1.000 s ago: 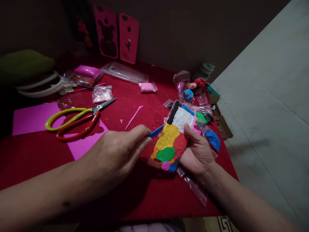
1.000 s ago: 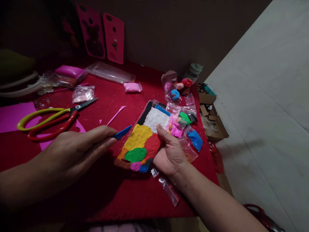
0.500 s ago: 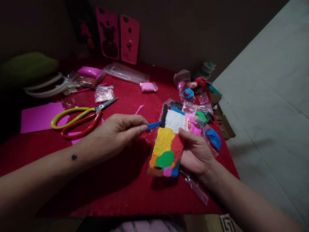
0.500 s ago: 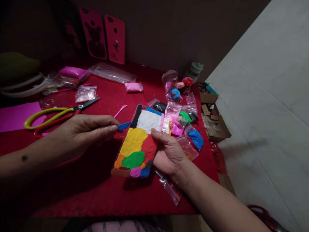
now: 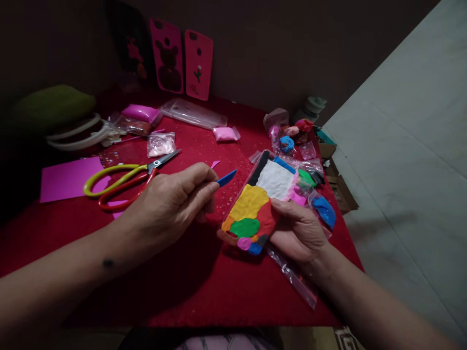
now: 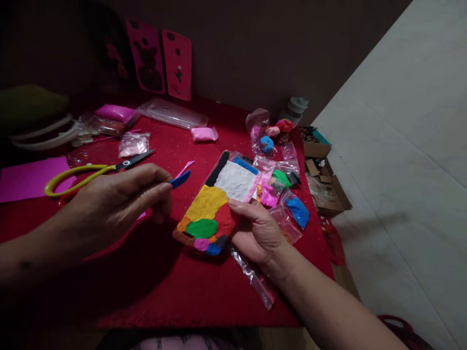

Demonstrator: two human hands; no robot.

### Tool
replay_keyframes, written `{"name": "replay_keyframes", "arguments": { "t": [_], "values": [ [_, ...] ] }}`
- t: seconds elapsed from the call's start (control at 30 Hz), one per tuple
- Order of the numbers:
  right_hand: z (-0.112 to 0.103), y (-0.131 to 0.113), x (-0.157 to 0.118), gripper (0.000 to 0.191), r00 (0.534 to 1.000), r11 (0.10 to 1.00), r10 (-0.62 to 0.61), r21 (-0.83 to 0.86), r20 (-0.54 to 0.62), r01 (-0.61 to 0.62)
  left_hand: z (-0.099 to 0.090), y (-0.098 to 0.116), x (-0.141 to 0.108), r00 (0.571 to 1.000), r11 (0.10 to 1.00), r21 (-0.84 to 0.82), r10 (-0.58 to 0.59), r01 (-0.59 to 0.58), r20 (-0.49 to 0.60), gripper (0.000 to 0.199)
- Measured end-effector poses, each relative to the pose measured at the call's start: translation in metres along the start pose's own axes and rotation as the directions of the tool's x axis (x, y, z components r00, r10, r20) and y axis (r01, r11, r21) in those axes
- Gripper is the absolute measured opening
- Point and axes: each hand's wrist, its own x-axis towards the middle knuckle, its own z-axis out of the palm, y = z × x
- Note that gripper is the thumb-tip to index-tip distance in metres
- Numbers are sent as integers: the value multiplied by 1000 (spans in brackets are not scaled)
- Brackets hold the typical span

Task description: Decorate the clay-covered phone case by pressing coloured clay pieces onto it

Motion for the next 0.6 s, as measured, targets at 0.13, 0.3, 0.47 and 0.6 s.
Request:
{"name": "replay_keyframes", "arguments": {
  "t": [0.13, 0.3, 0.47, 0.6],
  "values": [
    [1, 3, 0, 26, 998, 999, -49, -16, 30, 50, 6, 1, -9, 983, 955, 258, 170, -146, -72, 20],
    [4, 6, -3, 22, 996, 997, -72, -23, 50, 74, 14, 1, -13, 919, 855, 428, 377, -295, -120, 21],
    [5, 8, -6, 25, 994, 995, -94, -13, 47, 95, 13, 4, -14, 913, 820, 479, 399, -314, -85, 25],
    [4, 9, -6, 35, 993, 993, -115, -15, 35, 115, 15, 4, -16, 903, 815, 477, 420, -330, -92, 28]
  ]
}}
